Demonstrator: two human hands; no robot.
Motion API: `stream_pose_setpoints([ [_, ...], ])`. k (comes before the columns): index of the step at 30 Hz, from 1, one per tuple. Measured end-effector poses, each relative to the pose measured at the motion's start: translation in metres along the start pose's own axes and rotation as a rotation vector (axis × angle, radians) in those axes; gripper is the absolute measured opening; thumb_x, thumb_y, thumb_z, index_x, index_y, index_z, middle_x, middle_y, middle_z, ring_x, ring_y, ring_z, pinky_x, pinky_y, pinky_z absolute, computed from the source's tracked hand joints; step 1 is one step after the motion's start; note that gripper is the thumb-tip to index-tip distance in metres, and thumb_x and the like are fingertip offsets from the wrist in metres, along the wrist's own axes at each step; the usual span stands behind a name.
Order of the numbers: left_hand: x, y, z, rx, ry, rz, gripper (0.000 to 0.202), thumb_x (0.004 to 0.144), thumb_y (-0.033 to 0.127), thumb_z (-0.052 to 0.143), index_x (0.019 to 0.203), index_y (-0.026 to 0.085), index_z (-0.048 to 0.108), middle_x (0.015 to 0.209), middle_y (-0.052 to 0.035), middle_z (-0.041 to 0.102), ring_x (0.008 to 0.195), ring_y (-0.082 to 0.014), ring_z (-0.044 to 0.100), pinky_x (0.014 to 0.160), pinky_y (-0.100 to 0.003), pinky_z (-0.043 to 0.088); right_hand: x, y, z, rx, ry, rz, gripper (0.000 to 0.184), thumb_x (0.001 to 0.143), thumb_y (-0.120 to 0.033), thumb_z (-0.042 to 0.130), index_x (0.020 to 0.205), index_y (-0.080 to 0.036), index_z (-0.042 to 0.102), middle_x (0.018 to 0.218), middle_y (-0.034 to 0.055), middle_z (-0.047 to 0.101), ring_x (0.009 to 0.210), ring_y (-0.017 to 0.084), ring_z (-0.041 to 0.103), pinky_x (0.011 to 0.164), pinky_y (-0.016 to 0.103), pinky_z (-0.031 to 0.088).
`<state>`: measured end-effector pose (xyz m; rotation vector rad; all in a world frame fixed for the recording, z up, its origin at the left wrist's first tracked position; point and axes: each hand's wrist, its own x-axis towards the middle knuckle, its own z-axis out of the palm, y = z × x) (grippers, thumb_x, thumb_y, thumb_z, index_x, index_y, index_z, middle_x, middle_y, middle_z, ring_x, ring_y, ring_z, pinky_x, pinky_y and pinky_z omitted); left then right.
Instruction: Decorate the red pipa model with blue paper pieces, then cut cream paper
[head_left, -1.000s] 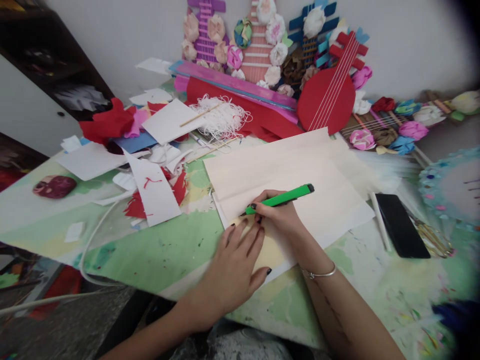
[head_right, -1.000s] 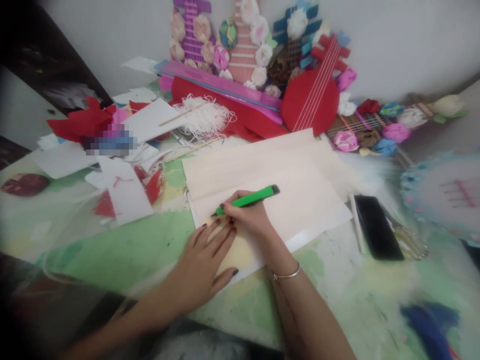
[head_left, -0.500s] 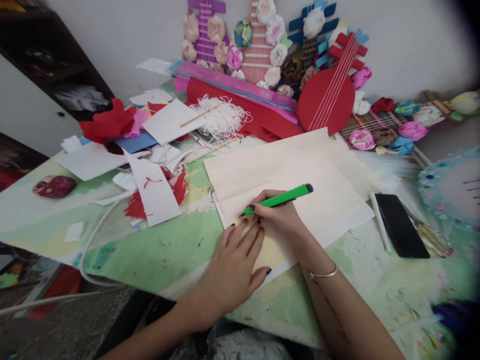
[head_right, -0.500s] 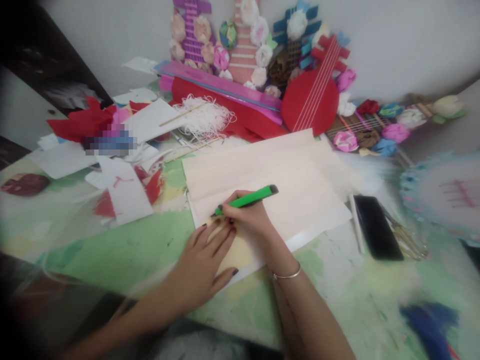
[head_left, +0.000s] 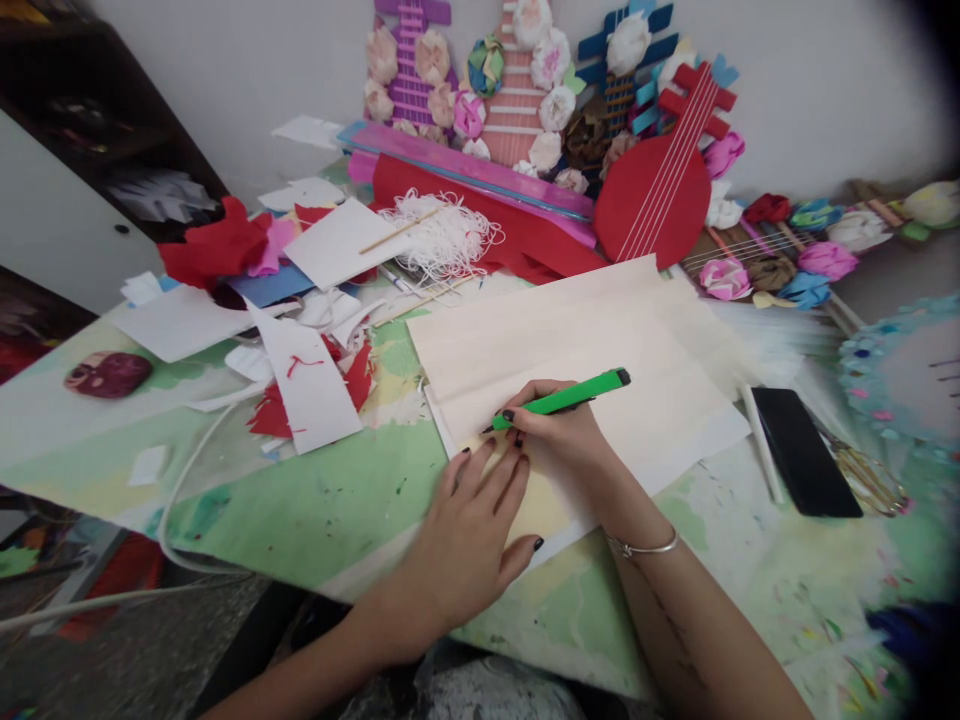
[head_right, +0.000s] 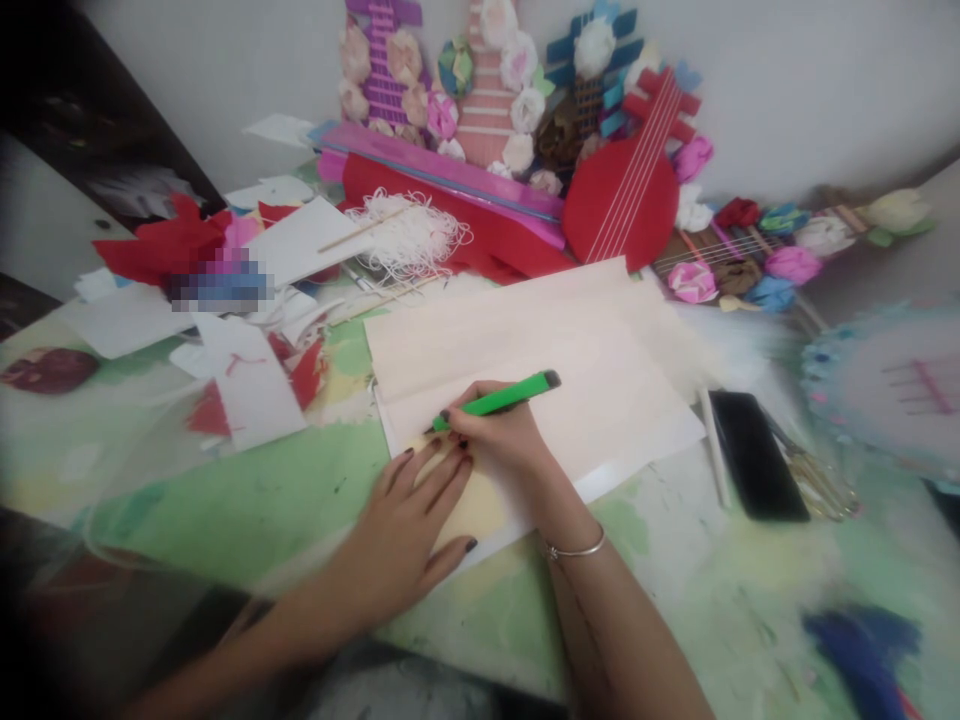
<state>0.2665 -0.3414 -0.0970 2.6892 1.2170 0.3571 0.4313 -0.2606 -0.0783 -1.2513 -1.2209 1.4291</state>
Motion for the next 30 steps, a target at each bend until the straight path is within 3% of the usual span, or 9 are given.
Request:
stream_pose_setpoints([
  [30, -0.0005, 0.0004, -0.0007, -0.003, 0.004, -0.003, 0.063, 0.094, 0.052, 0.03, 0.145, 0.015, 0.033, 0.152, -0.0064, 0.031, 0.138, -0.0301, 0.022, 0.111, -0.047, 0.016, 0.001, 0.002, -0.0028, 0.009, 0.044, 0.026, 0.015, 0.066, -0.026, 0.074, 0.067, -0.016, 0.063, 0.059, 0.0022, 0.066, 0.051, 0.013, 0.059, 0.051, 0.027, 0.048],
])
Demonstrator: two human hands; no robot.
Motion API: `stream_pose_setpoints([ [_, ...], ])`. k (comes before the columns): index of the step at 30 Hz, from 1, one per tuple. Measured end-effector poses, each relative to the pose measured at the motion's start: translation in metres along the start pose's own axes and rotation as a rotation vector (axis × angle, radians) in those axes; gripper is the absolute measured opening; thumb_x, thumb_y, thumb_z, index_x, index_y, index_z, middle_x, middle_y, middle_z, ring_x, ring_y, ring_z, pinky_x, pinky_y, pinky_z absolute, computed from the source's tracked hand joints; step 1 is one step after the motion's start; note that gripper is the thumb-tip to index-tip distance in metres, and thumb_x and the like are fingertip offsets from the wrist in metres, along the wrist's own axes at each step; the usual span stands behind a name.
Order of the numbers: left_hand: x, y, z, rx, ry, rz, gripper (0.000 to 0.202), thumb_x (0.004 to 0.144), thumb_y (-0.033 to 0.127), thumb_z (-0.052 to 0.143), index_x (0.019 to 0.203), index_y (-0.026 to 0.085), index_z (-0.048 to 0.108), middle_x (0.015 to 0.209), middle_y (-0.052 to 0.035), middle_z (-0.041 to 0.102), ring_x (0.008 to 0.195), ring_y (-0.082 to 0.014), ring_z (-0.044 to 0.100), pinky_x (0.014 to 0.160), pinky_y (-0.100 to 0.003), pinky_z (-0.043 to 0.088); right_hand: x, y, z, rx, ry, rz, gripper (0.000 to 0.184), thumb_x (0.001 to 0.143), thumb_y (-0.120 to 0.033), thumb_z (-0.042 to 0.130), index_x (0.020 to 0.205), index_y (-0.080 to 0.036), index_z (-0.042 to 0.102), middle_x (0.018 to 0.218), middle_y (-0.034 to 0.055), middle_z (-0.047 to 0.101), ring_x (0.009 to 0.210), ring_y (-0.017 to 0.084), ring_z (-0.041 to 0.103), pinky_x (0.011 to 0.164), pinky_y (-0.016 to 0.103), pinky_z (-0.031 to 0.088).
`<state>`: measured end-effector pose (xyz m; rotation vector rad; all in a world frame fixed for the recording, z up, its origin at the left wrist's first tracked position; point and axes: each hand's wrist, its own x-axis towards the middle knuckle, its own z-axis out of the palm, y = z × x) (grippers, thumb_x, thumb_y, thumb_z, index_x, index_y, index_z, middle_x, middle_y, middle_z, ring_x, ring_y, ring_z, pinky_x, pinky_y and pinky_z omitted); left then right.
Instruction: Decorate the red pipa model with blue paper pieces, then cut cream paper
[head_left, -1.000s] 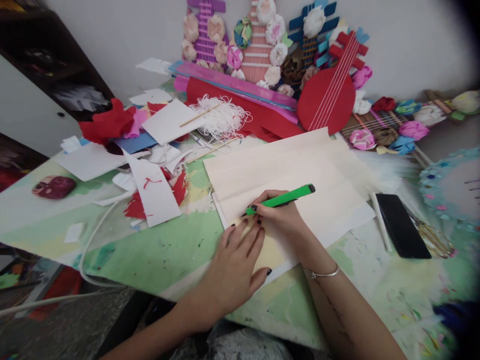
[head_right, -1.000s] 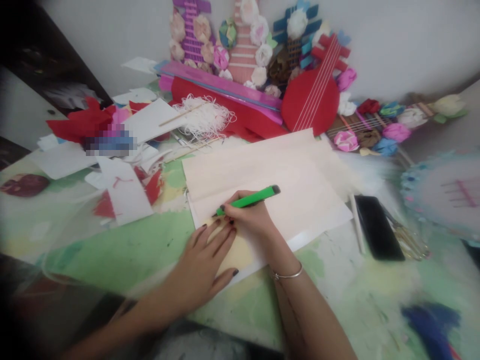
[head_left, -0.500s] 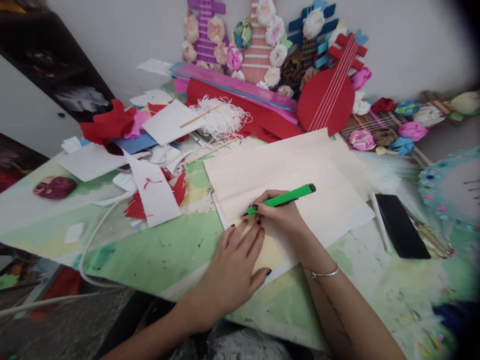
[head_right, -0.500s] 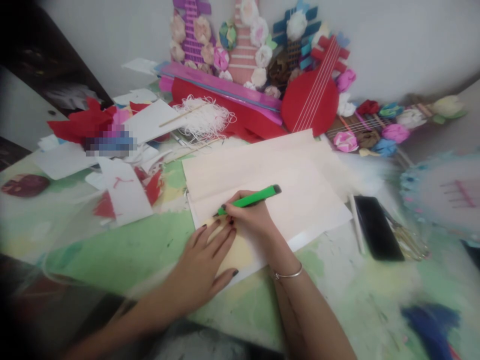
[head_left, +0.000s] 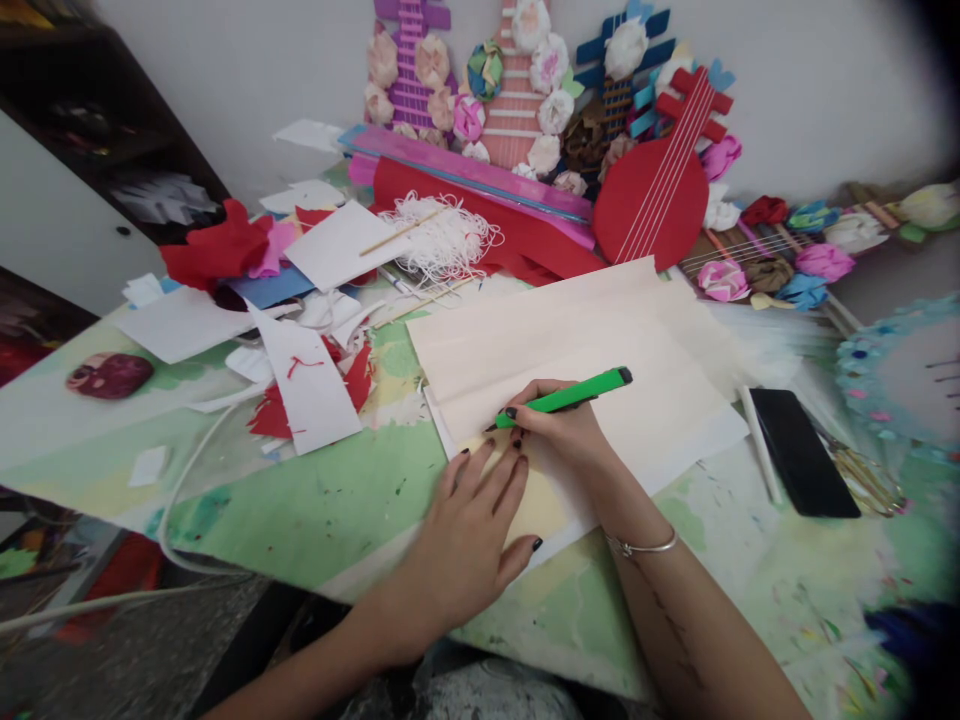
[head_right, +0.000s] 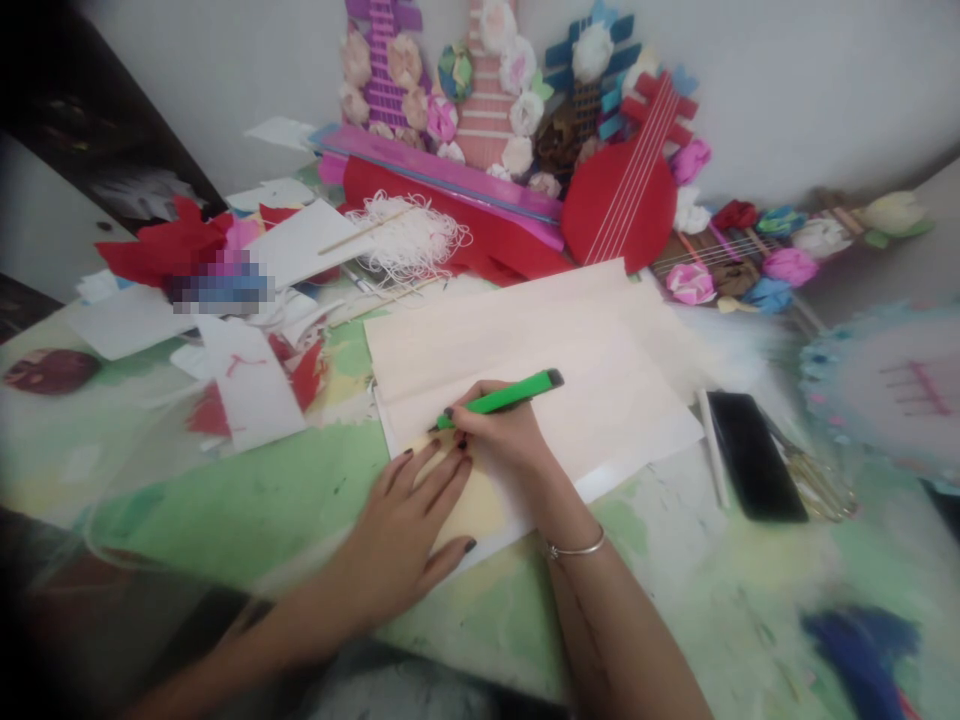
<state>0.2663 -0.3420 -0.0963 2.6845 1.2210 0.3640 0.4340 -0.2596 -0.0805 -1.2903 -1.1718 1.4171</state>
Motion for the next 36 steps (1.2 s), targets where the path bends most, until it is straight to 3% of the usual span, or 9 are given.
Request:
stream_pose_setpoints([
  [7, -0.0002, 0.0002, -0.0002, -0.001, -0.006, 0.002, 0.062, 0.095, 0.051, 0.031, 0.145, 0.015, 0.033, 0.152, -0.0063, 0.032, 0.138, -0.0297, 0.022, 0.111, -0.047, 0.016, -0.0025, -0.0015, 0.0019, 0.02, 0.002, -0.005, 0.013, 0.067, -0.025, 0.073, 0.067, -0.016, 0.063, 0.06, 0.0017, 0.065, 0.051, 0.012, 0.058, 0.051, 0.025, 0.046],
  [14, -0.0003, -0.0002, 0.0003, 0.009, 0.002, 0.005, 0.061, 0.094, 0.05, 0.031, 0.145, 0.015, 0.034, 0.152, -0.0076, 0.031, 0.139, -0.0302, 0.02, 0.111, -0.047, 0.017, -0.0048, 0.0008, -0.0007, 0.025, -0.047, -0.013, 0.015, 0.069, -0.028, 0.073, 0.071, -0.016, 0.064, 0.071, 0.0046, 0.068, 0.065, 0.016, 0.063, 0.059, 0.028, 0.049],
  [36, 0.0002, -0.0005, 0.0001, -0.003, -0.009, 0.002, 0.063, 0.094, 0.051, 0.032, 0.145, 0.015, 0.032, 0.153, -0.0074, 0.03, 0.14, -0.0296, 0.019, 0.112, -0.047, 0.015, -0.0042, -0.0029, 0.0003, 0.022, -0.02, -0.009, 0.018, 0.066, -0.03, 0.076, 0.07, -0.016, 0.065, 0.07, 0.0046, 0.07, 0.061, 0.014, 0.063, 0.057, 0.027, 0.05],
])
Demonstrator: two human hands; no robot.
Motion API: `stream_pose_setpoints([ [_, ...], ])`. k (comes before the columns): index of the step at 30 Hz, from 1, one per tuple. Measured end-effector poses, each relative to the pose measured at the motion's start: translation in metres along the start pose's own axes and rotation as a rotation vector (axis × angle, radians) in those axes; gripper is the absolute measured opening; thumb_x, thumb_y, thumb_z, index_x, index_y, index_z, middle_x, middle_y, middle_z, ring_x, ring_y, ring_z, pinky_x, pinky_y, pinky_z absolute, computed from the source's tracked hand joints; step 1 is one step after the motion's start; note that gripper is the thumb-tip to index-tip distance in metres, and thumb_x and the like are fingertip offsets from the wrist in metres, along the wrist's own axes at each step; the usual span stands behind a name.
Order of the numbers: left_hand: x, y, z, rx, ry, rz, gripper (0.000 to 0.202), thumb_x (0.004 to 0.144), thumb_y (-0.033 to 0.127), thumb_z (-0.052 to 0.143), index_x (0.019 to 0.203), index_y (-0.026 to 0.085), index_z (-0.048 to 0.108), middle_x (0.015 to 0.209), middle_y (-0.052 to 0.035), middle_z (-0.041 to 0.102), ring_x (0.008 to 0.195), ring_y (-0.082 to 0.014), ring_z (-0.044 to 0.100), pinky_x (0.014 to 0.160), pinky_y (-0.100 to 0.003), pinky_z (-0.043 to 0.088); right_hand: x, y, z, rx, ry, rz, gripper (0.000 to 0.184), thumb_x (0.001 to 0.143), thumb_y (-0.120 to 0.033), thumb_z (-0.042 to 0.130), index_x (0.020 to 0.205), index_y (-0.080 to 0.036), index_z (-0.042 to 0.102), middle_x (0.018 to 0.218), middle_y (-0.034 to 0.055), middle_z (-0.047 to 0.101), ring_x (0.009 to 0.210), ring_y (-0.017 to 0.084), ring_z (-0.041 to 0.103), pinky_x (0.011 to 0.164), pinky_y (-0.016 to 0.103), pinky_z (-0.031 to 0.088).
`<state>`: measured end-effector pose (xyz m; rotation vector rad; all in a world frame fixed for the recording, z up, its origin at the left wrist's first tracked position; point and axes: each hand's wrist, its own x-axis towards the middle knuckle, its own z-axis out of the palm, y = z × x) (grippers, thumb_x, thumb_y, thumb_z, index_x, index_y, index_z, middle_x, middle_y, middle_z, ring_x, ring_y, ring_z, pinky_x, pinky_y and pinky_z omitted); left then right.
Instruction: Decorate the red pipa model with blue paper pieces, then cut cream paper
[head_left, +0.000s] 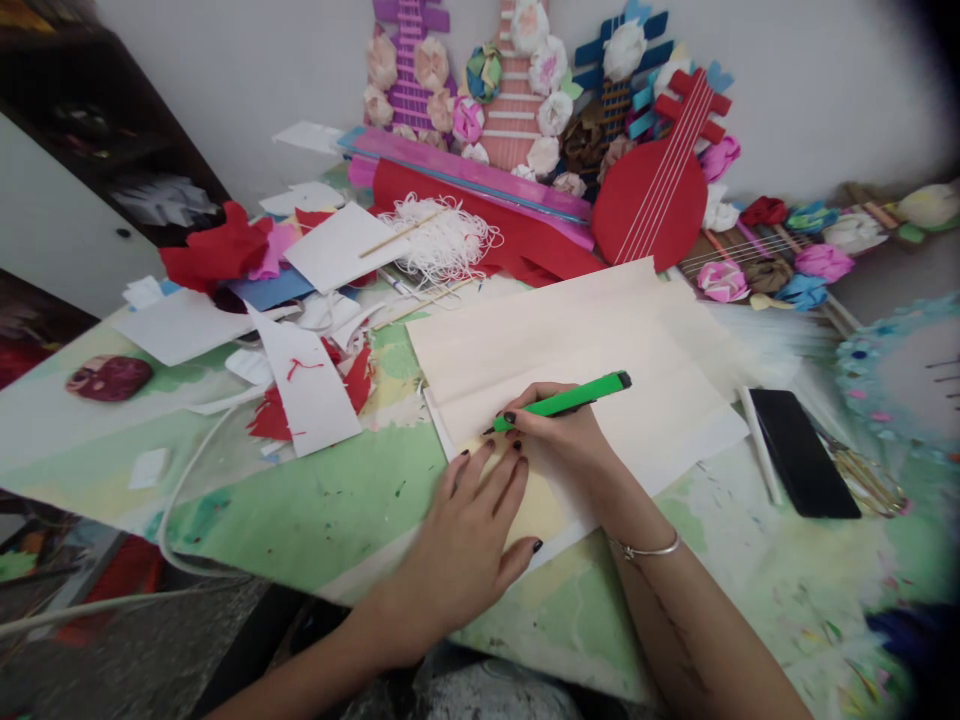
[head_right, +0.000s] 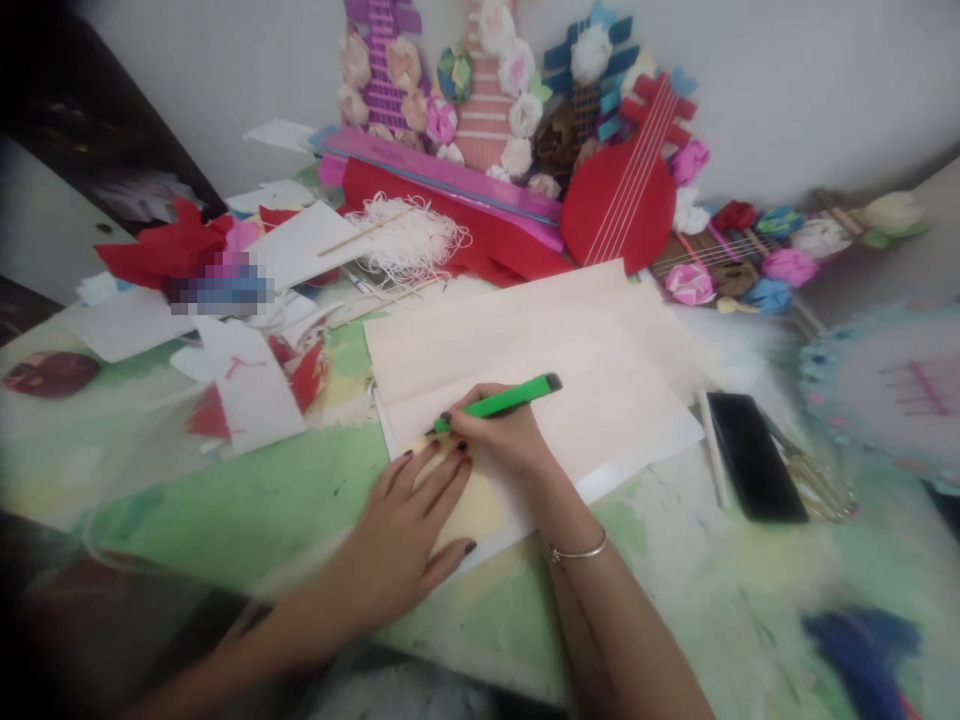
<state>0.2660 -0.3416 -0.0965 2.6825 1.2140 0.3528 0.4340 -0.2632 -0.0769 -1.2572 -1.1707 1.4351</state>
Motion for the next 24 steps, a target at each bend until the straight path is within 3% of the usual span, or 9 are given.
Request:
stream_pose_setpoints([
  [24, -0.0002, 0.0002, -0.0012, -0.009, -0.008, 0.0, 0.062, 0.095, 0.05, 0.031, 0.145, 0.014, 0.032, 0.152, -0.007, 0.031, 0.14, -0.0294, 0.019, 0.112, -0.046, 0.014, 0.0011, 0.0015, -0.0009, -0.029, 0.029, -0.007, 0.015, 0.067, -0.027, 0.074, 0.068, -0.016, 0.065, 0.065, 0.0034, 0.068, 0.06, 0.014, 0.062, 0.056, 0.026, 0.049],
])
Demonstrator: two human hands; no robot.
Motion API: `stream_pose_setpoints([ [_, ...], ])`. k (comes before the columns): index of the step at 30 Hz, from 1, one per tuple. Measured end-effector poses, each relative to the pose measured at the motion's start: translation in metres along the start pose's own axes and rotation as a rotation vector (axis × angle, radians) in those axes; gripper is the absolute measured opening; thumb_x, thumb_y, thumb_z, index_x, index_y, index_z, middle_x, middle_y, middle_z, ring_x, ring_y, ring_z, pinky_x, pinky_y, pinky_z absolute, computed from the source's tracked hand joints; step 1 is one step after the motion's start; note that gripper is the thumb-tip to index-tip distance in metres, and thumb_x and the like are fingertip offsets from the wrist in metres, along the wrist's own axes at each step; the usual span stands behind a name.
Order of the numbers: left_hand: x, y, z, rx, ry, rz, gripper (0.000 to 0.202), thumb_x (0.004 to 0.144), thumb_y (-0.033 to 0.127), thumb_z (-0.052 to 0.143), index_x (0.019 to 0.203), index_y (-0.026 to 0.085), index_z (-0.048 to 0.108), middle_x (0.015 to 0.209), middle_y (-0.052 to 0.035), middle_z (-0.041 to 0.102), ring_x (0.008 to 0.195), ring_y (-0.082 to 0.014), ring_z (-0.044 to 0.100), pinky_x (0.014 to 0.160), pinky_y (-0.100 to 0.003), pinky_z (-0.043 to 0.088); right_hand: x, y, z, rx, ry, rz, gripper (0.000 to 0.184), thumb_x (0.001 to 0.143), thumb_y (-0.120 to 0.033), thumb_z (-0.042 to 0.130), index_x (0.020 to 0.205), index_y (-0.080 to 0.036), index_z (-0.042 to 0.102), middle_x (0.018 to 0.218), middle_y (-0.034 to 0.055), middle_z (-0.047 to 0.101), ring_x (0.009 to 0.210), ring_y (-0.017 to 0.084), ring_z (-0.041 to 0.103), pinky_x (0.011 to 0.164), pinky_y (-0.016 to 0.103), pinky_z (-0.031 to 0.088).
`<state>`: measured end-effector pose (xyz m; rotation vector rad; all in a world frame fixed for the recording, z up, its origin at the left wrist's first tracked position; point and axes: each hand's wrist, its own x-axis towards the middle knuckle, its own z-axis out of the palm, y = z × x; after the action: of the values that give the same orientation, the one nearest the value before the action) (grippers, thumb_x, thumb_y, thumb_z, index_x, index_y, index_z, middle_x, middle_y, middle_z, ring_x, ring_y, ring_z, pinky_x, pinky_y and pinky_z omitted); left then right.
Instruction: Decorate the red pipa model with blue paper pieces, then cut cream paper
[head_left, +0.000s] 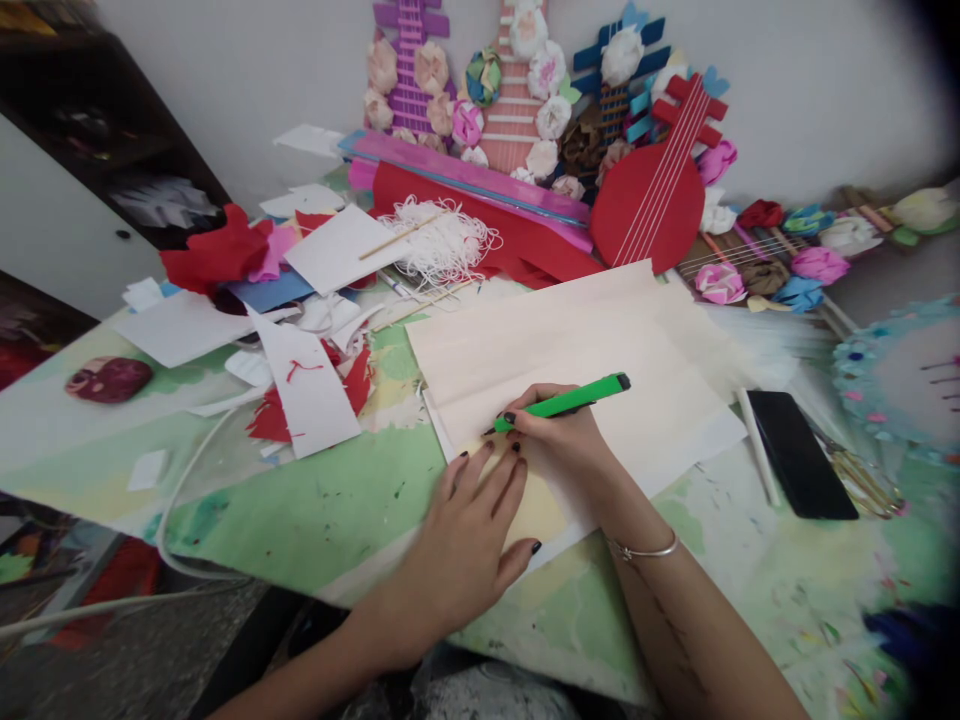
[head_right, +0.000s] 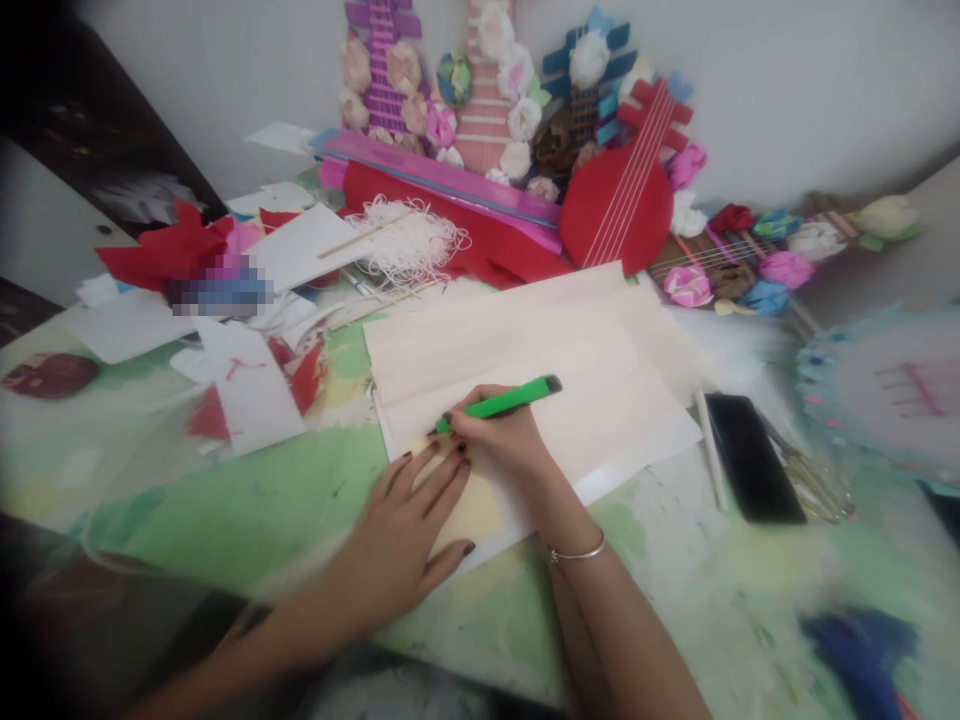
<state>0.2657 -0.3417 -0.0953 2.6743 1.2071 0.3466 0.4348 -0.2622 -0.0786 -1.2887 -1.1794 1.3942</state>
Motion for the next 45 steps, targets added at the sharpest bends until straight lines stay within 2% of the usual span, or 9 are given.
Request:
stream_pose_setpoints([
  [24, -0.0005, -0.0001, 0.0023, 0.02, 0.013, 0.006, 0.062, 0.095, 0.051, 0.03, 0.145, 0.015, 0.032, 0.151, -0.0062, 0.033, 0.138, -0.0303, 0.021, 0.112, -0.046, 0.014, 0.0024, 0.0052, -0.0059, 0.005, 0.006, -0.029, 0.015, 0.068, -0.027, 0.074, 0.07, -0.015, 0.065, 0.069, 0.0042, 0.069, 0.062, 0.014, 0.062, 0.058, 0.026, 0.048],
  [45, 0.0005, 0.0002, 0.0017, 0.013, 0.013, 0.006, 0.063, 0.095, 0.051, 0.03, 0.145, 0.014, 0.032, 0.152, -0.0065, 0.032, 0.139, -0.0294, 0.02, 0.112, -0.047, 0.014, 0.0006, 0.0004, -0.0011, 0.0, 0.014, -0.009, 0.013, 0.067, -0.025, 0.073, 0.068, -0.015, 0.064, 0.066, 0.0034, 0.068, 0.058, 0.013, 0.06, 0.055, 0.025, 0.047],
])
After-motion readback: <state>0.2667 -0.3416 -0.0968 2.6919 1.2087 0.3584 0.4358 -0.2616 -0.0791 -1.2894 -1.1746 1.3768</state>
